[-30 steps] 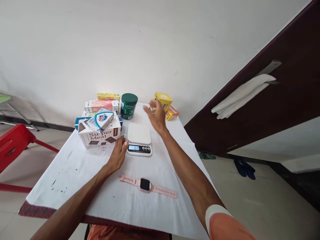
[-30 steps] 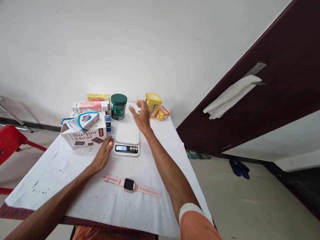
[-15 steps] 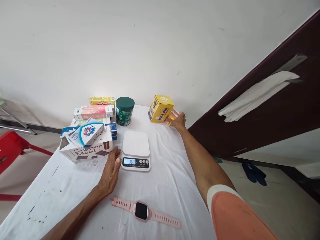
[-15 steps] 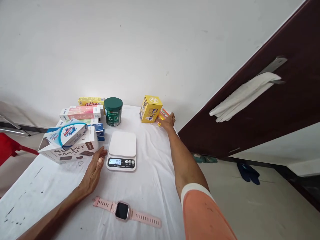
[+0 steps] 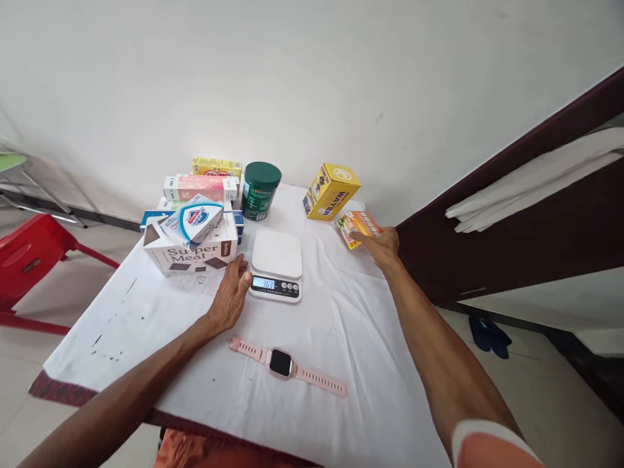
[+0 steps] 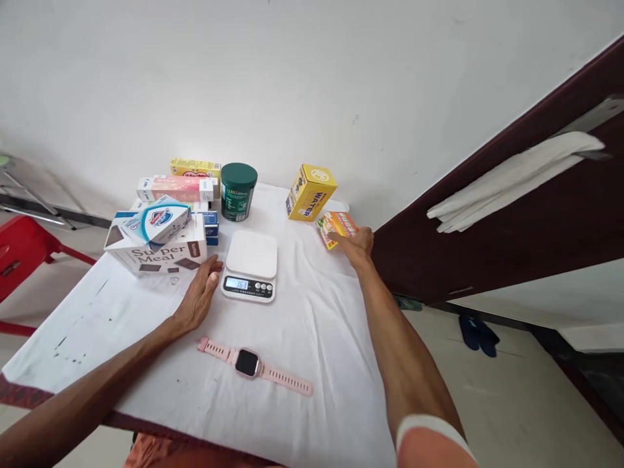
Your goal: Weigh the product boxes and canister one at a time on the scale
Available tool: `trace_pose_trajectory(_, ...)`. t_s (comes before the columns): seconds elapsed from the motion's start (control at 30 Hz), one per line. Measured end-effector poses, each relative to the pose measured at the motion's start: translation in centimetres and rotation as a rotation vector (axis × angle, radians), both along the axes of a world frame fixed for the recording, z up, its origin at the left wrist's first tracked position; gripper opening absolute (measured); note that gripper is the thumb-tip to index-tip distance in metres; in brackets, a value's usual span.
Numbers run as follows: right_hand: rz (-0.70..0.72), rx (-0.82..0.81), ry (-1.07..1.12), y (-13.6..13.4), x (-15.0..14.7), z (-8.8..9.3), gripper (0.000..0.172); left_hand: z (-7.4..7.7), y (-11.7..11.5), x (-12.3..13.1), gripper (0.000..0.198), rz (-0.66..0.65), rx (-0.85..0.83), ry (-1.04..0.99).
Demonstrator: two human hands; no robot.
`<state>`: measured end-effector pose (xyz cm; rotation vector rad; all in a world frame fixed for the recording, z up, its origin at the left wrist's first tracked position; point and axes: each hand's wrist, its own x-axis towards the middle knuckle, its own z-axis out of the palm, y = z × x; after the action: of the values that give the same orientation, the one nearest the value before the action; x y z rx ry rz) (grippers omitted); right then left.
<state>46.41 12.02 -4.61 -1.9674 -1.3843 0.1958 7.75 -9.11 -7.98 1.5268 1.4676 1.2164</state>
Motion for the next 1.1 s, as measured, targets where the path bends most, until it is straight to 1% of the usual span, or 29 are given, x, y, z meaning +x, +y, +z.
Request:
trace_pose_trajectory(0.03, -0.022, 0.003, 0.022, -1.4, 0.0, 0.4, 0.079, -0.1, 0.0, 0.0, 0.075, 0.001, 0.011, 0.008)
trace_pose_trajectory(0.07, -0.012, 0.015, 0.038, -2.9, -0.3, 0.9, 0.080, -0.2, 0.1, 0.0, 0.075, 0.002, 0.021, 0.015)
trace_pose_trajectory(0.1, 0.028, 0.032, 0.050, -4.4, -0.9, 1.6, 0.080, -0.3, 0.2, 0.1, 0.075, 0.004, 0.029, 0.022)
trace_pose_trajectory(0.17, 0.169, 0.079, 0.077, -7.3, -2.8, 3.2, 0.079, -0.5, 0.2, 0.1, 0.076, 0.005, 0.044, 0.035)
trace_pose_trajectory(0.23, 0.332, 0.109, 0.114, -9.6, -5.5, 4.6, 0.080, -0.6, 0.3, 0.1, 0.077, 0.004, 0.054, 0.045)
trace_pose_trajectory(0.3, 0.463, 0.125, 0.163, -11.2, -8.7, 5.6, 0.081, -0.6, 0.3, -0.1, 0.077, 0.004, 0.055, 0.051)
trace_pose_trajectory(0.37, 0.556, 0.111, 0.186, -12.1, -11.6, 6.1, 0.081, -0.6, 0.3, -0.2, 0.078, -0.002, 0.046, 0.052)
trace_pose_trajectory(0.47, 0.660, 0.088, 0.131, -12.5, -15.0, 6.2, 0.080, -0.6, 0.3, -0.4, 0.086, -0.016, 0.029, 0.042)
trace_pose_trajectory(0.57, 0.717, 0.062, 0.080, -12.5, -16.8, 6.0, 0.077, -0.7, 0.3, -0.4, 0.087, -0.023, 0.035, 0.031)
trace_pose_trajectory(0.73, 0.726, 0.065, 0.009, -12.1, -17.2, 5.0, 0.075, -1.0, 0.6, -0.3, 0.082, -0.031, 0.051, 0.026)
trace_pose_trajectory(0.87, 0.736, 0.080, -0.007, -11.5, -17.2, 4.1, 0.076, -1.3, 0.7, -0.2, 0.076, -0.022, 0.075, 0.037)
trace_pose_trajectory(0.93, 0.752, 0.075, -0.004, -11.2, -17.3, 3.7, 0.076, -1.2, 0.7, -0.2, 0.078, -0.024, 0.074, 0.044)
trace_pose_trajectory(1.1, 0.762, 0.076, -0.022, -11.1, -17.5, 2.8, 0.080, -1.0, 0.7, -0.2, 0.092, -0.038, 0.052, 0.049)
